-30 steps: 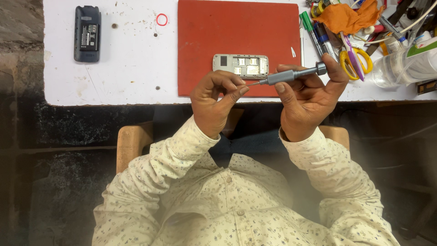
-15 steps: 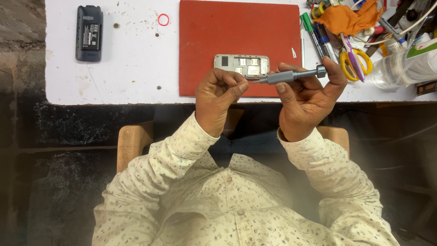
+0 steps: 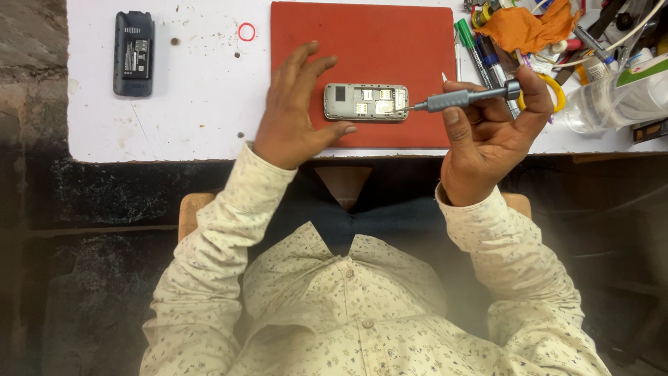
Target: The person repairs a mobile phone at a workbench. They open the phone's back cover, remove the battery, and use a screwdriver to unscrew and work on the internal components, manipulating small parts inside the phone body.
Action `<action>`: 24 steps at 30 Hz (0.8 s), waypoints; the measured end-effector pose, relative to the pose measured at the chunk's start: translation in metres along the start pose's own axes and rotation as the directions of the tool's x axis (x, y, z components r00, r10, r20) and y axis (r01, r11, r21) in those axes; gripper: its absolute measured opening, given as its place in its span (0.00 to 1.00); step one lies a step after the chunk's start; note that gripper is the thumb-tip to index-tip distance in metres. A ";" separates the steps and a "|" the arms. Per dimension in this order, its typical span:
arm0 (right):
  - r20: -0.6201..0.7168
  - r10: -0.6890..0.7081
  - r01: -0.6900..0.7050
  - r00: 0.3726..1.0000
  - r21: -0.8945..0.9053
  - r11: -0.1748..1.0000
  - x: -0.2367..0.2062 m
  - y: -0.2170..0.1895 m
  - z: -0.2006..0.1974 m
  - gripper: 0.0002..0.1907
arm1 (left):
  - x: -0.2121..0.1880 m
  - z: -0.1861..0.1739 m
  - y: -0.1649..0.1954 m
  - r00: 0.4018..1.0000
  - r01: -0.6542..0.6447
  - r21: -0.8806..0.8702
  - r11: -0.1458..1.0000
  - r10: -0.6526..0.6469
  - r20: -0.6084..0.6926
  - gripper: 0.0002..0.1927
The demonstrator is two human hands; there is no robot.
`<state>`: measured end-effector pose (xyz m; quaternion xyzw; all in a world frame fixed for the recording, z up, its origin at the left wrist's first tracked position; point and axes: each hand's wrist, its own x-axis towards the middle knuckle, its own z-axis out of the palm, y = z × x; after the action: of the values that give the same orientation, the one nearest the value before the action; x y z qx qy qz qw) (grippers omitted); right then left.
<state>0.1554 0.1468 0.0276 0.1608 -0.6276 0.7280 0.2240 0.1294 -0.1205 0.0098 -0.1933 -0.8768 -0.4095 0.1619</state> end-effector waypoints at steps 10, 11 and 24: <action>0.173 -0.052 0.084 0.984 -0.181 0.980 0.007 -0.007 0.004 0.34 | 0.004 0.006 -0.011 0.992 0.064 0.114 0.991 -0.076 0.097 0.35; 0.190 -0.077 0.115 0.979 -0.201 0.973 0.007 -0.008 0.007 0.34 | 0.003 0.005 -0.010 0.992 0.066 0.083 0.994 -0.074 0.100 0.35; 0.440 -0.295 0.459 0.848 -0.334 0.823 0.019 -0.004 0.059 0.34 | 0.000 0.003 -0.011 0.998 -0.033 -0.087 0.996 0.038 0.051 0.35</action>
<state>0.1383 0.0911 0.0503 0.3647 -0.7564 0.4690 0.2738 0.1240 -0.1244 0.0003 -0.2263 -0.8588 -0.4386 0.1376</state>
